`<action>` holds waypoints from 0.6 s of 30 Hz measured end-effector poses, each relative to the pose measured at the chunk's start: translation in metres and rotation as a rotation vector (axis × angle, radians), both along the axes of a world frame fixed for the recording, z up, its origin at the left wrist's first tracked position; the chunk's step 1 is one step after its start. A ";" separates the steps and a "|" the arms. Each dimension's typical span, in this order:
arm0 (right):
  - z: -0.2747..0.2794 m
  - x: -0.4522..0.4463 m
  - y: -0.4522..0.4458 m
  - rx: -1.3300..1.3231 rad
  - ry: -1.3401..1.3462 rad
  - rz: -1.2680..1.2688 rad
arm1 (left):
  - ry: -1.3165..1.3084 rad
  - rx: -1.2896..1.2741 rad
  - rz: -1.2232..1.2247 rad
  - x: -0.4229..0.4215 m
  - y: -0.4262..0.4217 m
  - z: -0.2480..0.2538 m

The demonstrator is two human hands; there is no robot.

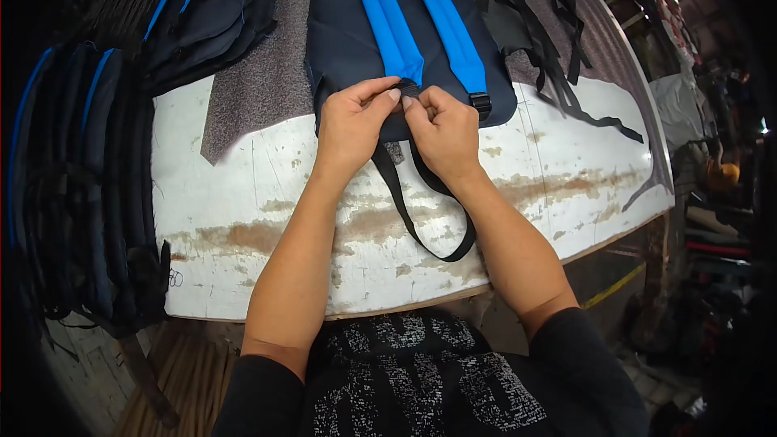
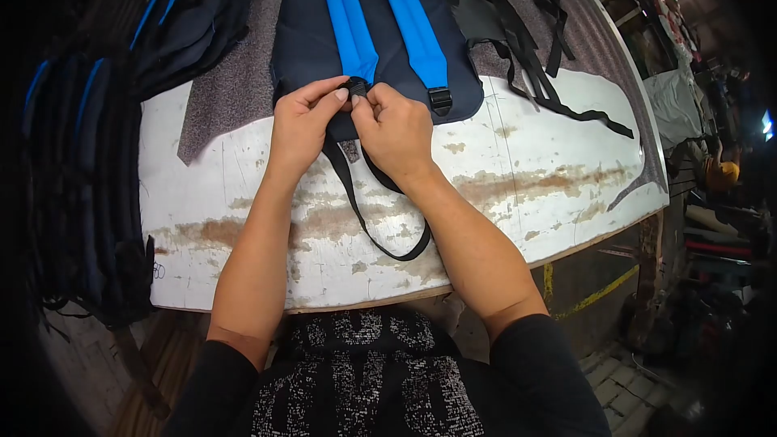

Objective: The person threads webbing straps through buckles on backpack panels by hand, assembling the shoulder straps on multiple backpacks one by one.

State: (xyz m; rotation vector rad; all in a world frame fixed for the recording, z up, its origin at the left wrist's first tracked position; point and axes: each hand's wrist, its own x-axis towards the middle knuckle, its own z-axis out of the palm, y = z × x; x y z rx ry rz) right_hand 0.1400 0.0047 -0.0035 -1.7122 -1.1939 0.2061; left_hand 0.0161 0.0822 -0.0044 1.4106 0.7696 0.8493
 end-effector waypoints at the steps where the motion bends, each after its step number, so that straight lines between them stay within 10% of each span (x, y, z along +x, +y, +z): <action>1: 0.000 0.000 0.000 -0.010 0.003 -0.004 | -0.012 0.002 -0.003 0.000 0.000 -0.002; 18: 0.003 0.001 -0.001 -0.078 -0.036 0.017 | -0.087 0.000 -0.014 0.000 0.005 -0.012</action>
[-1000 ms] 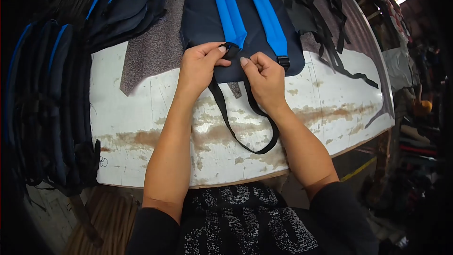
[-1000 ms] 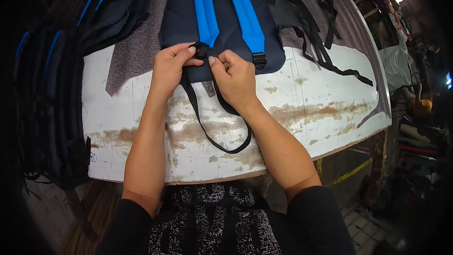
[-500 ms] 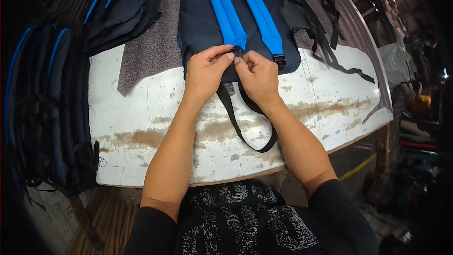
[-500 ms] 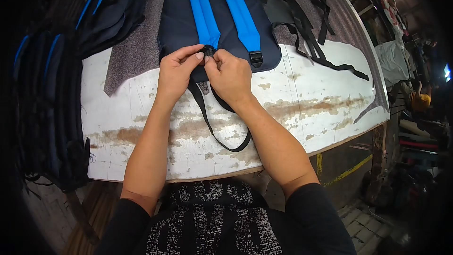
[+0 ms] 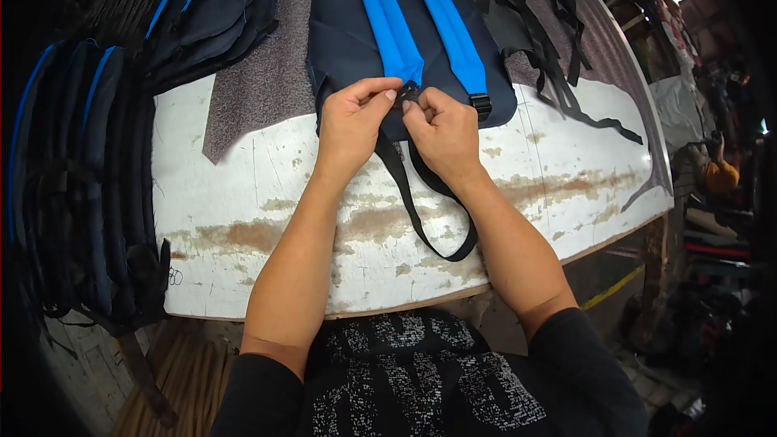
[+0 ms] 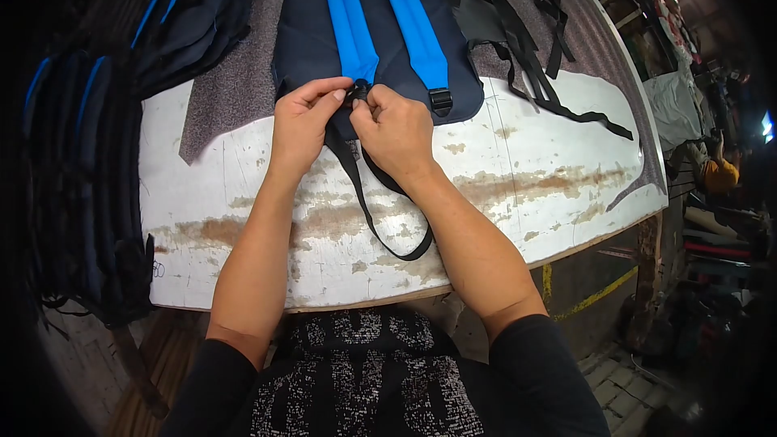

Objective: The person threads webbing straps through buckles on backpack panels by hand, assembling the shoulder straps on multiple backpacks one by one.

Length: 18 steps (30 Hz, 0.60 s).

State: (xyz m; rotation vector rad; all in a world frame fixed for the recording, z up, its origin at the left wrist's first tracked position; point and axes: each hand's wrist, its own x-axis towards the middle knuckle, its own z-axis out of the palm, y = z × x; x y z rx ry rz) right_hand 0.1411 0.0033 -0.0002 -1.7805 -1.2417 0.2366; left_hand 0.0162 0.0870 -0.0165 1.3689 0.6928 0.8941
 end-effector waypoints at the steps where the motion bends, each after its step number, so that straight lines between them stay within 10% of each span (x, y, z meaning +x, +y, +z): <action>1: 0.000 0.000 0.000 -0.004 -0.004 0.004 | -0.009 -0.007 -0.001 0.000 -0.001 0.001; 18: 0.002 0.014 -0.001 -0.024 0.037 0.144 | -0.076 -0.039 -0.037 0.002 -0.001 0.002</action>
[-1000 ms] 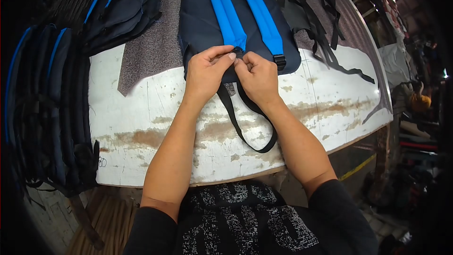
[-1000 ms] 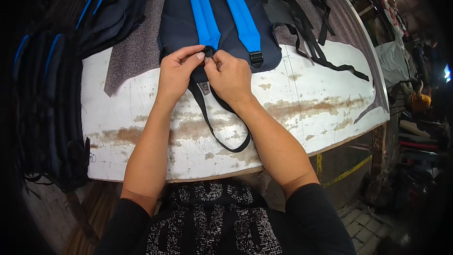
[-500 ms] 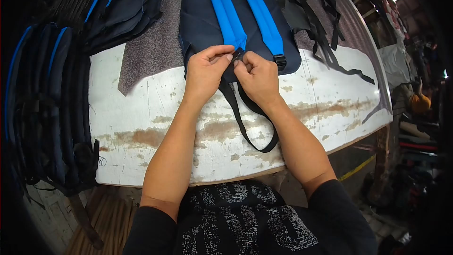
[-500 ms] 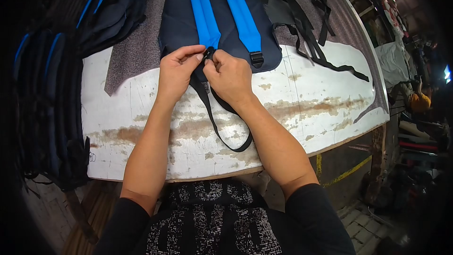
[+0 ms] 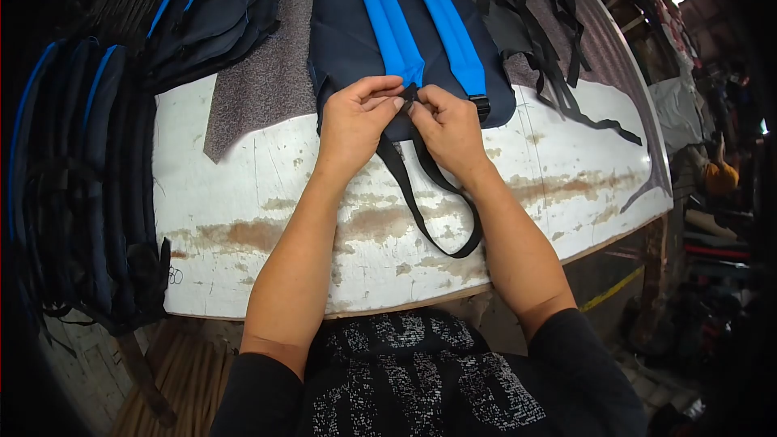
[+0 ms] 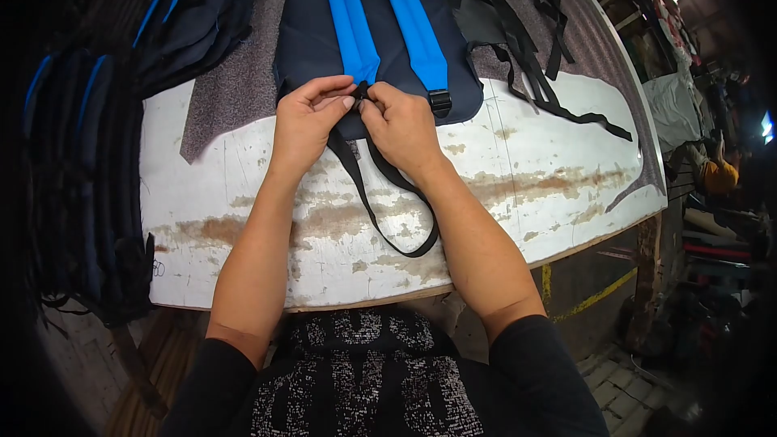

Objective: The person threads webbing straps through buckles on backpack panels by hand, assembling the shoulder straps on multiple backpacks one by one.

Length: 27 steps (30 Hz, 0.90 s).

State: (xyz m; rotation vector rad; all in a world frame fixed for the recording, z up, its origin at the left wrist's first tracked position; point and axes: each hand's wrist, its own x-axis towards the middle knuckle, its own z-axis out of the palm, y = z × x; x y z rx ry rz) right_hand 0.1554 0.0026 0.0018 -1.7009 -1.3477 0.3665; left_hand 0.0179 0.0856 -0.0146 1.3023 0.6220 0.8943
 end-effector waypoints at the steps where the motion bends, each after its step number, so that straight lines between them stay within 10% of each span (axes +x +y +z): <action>1: -0.001 -0.001 0.001 0.014 0.005 -0.005 | 0.008 -0.004 0.008 0.000 0.000 0.000; 27: 0.004 0.007 -0.002 -0.125 -0.265 0.034 | 0.180 0.102 0.028 -0.001 -0.002 -0.002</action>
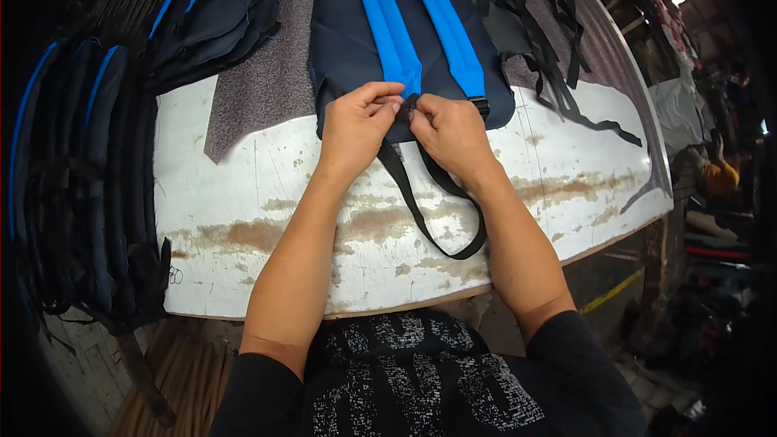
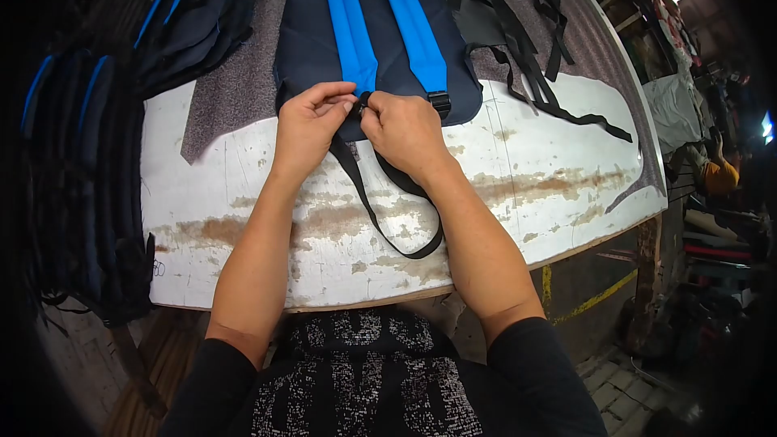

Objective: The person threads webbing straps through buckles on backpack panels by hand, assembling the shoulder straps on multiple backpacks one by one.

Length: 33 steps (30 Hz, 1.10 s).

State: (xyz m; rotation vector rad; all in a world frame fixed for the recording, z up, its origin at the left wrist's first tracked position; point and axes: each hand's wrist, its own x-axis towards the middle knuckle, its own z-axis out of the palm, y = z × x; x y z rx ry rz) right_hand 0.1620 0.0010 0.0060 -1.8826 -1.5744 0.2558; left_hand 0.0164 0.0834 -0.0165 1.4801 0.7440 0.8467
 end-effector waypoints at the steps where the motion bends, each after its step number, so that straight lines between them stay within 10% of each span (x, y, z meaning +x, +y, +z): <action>1: 0.000 0.001 0.000 -0.005 -0.033 0.009 | 0.002 0.001 0.001 -0.001 0.000 0.000; 21: 0.002 0.001 0.000 0.026 0.535 0.072 | 0.109 0.418 0.080 -0.002 -0.004 0.011; 33: -0.004 0.007 0.005 -0.023 0.798 0.143 | -0.147 0.152 0.163 0.002 -0.001 0.004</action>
